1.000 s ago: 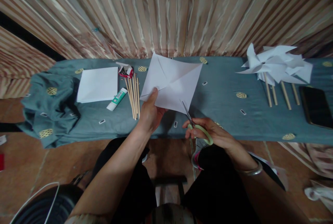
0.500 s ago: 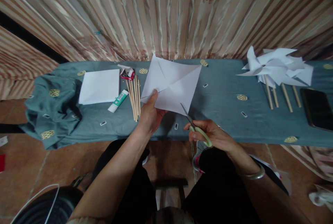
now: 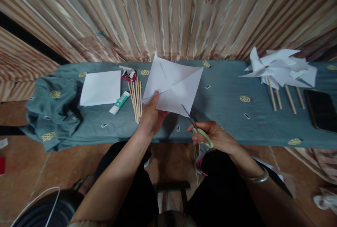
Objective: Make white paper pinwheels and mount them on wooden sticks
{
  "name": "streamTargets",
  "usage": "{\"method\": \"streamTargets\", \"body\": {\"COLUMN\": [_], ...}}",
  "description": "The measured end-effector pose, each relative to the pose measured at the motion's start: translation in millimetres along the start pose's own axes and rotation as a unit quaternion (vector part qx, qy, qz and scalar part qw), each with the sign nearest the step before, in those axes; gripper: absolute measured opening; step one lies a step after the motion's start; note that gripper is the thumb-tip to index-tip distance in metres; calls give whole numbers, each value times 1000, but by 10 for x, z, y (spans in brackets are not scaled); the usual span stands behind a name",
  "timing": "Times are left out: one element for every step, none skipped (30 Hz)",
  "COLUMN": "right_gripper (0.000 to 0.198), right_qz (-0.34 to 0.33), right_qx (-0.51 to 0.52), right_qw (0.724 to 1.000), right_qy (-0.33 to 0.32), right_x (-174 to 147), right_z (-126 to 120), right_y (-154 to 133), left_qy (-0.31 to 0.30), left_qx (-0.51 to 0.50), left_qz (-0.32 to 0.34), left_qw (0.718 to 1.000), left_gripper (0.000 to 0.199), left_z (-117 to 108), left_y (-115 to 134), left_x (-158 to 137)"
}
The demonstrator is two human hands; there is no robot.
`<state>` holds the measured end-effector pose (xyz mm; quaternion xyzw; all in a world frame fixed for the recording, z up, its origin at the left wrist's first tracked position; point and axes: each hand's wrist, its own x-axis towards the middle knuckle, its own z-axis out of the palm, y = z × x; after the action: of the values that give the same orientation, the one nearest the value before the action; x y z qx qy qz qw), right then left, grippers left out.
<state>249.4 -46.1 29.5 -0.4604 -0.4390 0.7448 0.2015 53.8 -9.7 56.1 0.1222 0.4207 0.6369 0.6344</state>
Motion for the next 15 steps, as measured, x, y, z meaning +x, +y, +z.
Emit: {"method": "streamTargets", "body": {"right_gripper": [48, 48, 47, 47, 47, 47, 47, 47, 46, 46, 46, 47, 47, 48, 49], "right_qz": [5, 9, 13, 16, 18, 20, 21, 21, 22, 23, 24, 25, 26, 28, 29], "right_qx": [6, 12, 16, 19, 20, 21, 22, 22, 24, 26, 28, 30, 29, 27, 24], "right_qw": [1000, 1000, 1000, 1000, 1000, 999, 999, 999, 999, 999, 999, 999, 999, 999, 999], "right_qy": [1, 3, 6, 9, 12, 14, 15, 15, 15, 17, 19, 22, 25, 28, 30], "right_x": [3, 6, 7, 8, 8, 7, 6, 5, 5, 5, 6, 6, 7, 7, 7], "right_z": [0, 0, 0, 0, 0, 1, 2, 3, 4, 5, 7, 8, 10, 13, 16], "right_y": [1, 3, 6, 9, 13, 16, 20, 23, 25, 27, 27, 26, 24, 20, 15], "left_qy": [1, 2, 3, 4, 3, 1, -1, -3, -4, -5, -8, -14, -23, -32, -39], "left_qx": [0, 1, 1, -1, -2, -4, -5, -5, -5, -4, -2, 1, 6, 15, 24], "left_qz": [0, 0, 2, 4, 5, 5, 5, 3, 2, 2, 4, 6, 9, 10, 10], "left_qw": [1000, 1000, 1000, 1000, 1000, 1000, 1000, 1000, 1000, 1000, 1000, 1000, 1000, 999, 999], "left_gripper": [17, 15, 14, 13, 13, 12, 12, 13, 15, 18, 21, 25, 29, 34, 40], "left_z": [1, 2, 2, 2, 1, 0, -2, -3, -3, -2, -1, 0, 1, 2, 3], "left_y": [1, 2, 2, 1, 1, 1, 1, 1, 1, 1, 0, -2, -6, -13, -22], "left_x": [0, 0, 1, 1, 2, 3, 3, 2, 1, -2, -7, -13, -20, -26, -32]}}
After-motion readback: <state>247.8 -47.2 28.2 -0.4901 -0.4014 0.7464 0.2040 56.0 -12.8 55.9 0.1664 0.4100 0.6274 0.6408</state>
